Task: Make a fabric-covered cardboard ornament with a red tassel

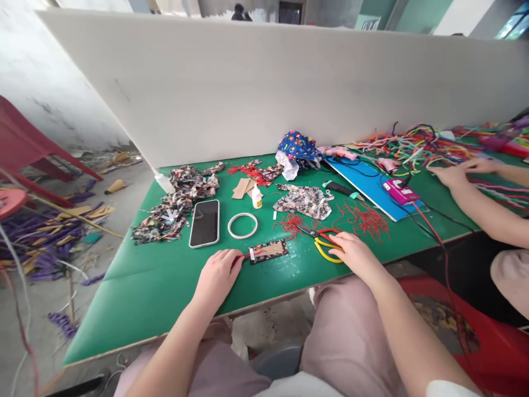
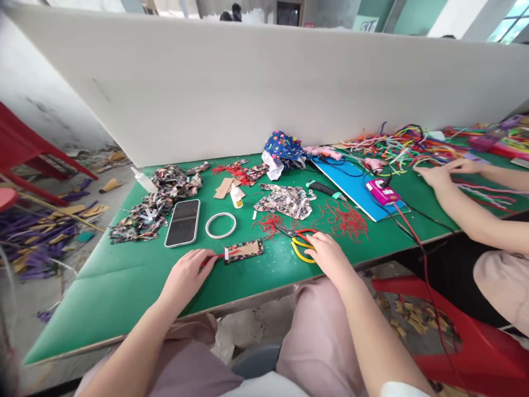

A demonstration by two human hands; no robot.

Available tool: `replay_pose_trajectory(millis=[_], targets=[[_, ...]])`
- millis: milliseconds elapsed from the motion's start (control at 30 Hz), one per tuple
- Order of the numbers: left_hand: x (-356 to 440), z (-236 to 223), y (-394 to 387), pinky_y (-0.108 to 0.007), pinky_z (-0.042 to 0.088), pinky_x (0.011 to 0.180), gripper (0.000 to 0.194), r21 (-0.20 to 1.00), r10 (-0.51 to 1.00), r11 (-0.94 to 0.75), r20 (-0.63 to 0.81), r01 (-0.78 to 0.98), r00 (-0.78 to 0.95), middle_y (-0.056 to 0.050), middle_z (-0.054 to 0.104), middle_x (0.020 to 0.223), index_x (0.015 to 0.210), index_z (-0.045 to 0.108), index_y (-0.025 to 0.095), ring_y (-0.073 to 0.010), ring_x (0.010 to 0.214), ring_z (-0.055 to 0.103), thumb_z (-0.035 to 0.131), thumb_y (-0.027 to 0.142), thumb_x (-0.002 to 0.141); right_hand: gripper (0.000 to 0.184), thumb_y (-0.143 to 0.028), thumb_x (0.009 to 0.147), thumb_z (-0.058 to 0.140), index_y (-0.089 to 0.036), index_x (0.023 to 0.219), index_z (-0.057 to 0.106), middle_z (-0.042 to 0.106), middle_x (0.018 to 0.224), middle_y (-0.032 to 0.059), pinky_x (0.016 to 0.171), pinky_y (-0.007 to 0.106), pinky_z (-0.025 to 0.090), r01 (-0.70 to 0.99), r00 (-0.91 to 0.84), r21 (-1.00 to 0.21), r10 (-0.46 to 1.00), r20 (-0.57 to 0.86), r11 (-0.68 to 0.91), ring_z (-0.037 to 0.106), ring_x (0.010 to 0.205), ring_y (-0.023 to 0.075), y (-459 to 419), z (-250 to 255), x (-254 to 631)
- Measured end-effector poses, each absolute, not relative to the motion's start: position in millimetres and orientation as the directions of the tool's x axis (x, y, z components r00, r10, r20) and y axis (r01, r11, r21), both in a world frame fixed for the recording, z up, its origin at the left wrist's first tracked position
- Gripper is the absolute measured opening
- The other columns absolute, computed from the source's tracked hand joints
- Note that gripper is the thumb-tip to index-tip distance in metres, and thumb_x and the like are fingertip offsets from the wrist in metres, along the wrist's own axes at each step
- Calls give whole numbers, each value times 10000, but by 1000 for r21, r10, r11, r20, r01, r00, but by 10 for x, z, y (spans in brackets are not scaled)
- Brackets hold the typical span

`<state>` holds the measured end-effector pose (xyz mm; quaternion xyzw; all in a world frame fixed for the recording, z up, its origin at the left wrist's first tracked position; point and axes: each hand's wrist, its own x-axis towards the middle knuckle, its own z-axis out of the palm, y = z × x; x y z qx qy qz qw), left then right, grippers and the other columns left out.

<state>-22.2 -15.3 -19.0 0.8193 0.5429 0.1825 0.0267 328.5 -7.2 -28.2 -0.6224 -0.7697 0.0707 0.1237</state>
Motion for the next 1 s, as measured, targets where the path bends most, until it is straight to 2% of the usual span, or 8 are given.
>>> replay_pose_trajectory(millis=[133,267,500,667,767,833,933,1000], targets=[[-229,-173,-194,-279,459,642,246,243,921,-369,222,897,319,-29,657,736,861,583,183,-168,684,604,362,285,896,275,-144,742,505,-133,996,607,610,942,122,771,328,458,955,-232,-202,971,-62,215,598,863,224,-37,-132,3230],[-324,-148,-210,-295,461,697,278,188,901,-410,234,892,365,-45,670,795,867,609,191,-177,738,611,351,290,900,263,-127,698,495,-134,953,556,599,964,131,743,318,446,965,-192,-200,978,-84,172,595,879,237,-141,-56,3343],[-593,-141,-220,-324,456,709,308,69,898,-407,210,911,385,-59,673,820,896,628,197,-209,769,604,345,317,894,156,-313,739,543,-198,843,527,649,786,74,620,281,430,912,61,-406,998,-3,-57,623,728,209,-213,-64,3824],[-685,-215,-238,-374,450,777,318,71,919,-314,272,947,285,-88,655,924,945,646,176,-248,858,579,395,354,864,251,-428,729,545,-187,796,529,631,663,22,552,249,424,649,167,-758,984,53,-70,609,617,172,66,-59,3817],[-484,-167,-253,-418,410,900,334,260,913,-317,345,912,219,-108,605,1095,1026,630,173,-269,1013,537,439,375,841,263,-410,684,606,-168,785,585,644,703,39,559,245,412,681,100,-732,993,70,-17,595,648,173,229,41,3604],[-204,-101,-269,-421,397,936,367,503,945,-291,283,814,163,-101,579,1161,1093,599,186,-263,1072,519,473,400,823,268,-376,700,598,-156,854,607,649,742,42,568,248,410,691,31,-722,998,57,20,585,654,167,272,118,3396],[342,-7,-306,-396,443,904,481,918,992,-58,7,393,128,-112,606,1134,1195,521,179,-240,1041,567,495,456,802,265,-313,738,562,-136,928,612,634,731,36,567,242,409,672,-69,-733,994,81,106,562,624,143,234,172,2992],[676,34,-320,-394,480,857,560,987,966,161,-163,29,200,-119,634,1081,1270,438,178,-235,993,602,477,486,804,223,-327,735,579,-152,860,637,626,701,16,559,228,407,659,-144,-734,985,91,164,554,606,128,172,162,2706]])
